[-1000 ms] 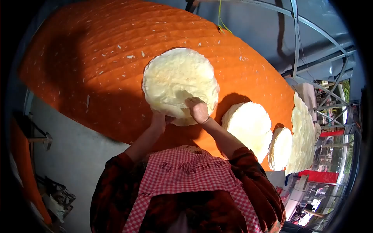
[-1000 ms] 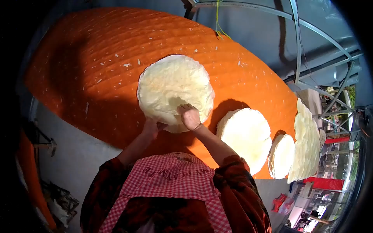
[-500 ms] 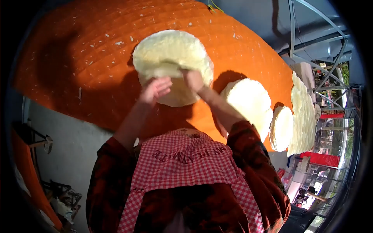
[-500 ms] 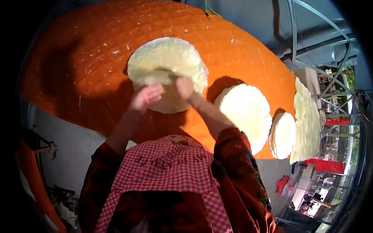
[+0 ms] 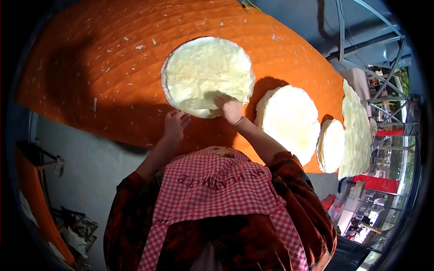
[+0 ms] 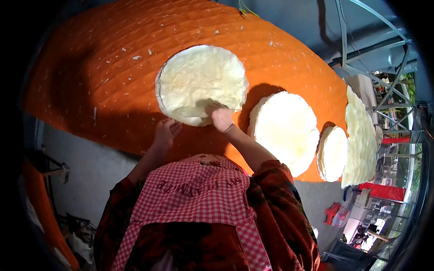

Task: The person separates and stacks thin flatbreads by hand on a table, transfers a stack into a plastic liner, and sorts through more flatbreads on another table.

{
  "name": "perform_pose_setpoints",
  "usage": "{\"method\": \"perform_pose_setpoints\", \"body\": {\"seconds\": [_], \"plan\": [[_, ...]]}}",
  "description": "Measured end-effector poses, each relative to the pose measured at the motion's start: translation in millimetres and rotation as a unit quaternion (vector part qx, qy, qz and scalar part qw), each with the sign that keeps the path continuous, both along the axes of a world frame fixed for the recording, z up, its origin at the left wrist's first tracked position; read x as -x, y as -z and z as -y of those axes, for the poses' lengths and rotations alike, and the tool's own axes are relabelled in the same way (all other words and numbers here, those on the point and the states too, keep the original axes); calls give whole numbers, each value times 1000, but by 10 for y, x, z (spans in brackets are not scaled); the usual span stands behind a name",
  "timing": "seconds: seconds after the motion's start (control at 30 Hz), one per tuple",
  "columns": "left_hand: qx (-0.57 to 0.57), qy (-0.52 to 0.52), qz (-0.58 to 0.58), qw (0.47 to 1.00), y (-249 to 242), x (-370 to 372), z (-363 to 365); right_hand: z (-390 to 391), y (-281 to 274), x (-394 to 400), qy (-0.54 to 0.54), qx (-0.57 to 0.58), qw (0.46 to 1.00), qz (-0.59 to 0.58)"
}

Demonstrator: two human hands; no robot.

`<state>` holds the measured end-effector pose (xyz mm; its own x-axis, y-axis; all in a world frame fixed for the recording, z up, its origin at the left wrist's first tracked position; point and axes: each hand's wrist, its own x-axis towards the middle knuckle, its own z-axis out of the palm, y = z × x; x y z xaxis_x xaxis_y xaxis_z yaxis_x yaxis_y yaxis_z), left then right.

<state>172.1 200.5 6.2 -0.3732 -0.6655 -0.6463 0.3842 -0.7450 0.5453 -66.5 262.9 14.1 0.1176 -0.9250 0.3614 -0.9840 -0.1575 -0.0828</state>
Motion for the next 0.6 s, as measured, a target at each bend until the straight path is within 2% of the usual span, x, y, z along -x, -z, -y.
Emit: {"method": "perform_pose_setpoints", "body": {"seconds": [0.13, 0.23, 0.27, 0.33, 0.43, 0.6], "plan": [[14, -40, 25, 999, -104, 54, -71, 69, -402, -139, 44, -32, 997, 60], [14, -13, -3, 1000, 12, 83, -66, 29, -102, -236, 34, -101, 994, -2], [1, -5, -21, 1000, -13, 88, -74, 42, -27, -296, 24, -60, 998, 2], [-11, 7, -42, 999, -42, 87, -81, -1, 82, -266, 30, -78, 996, 10], [-18, 8, -50, 999, -86, 53, -162, -39, 55, -229, 21, -120, 992, 25], [-36, 24, -81, 996, 94, 76, -190, 16, 5, -131, -9, -101, 993, 68]]}}
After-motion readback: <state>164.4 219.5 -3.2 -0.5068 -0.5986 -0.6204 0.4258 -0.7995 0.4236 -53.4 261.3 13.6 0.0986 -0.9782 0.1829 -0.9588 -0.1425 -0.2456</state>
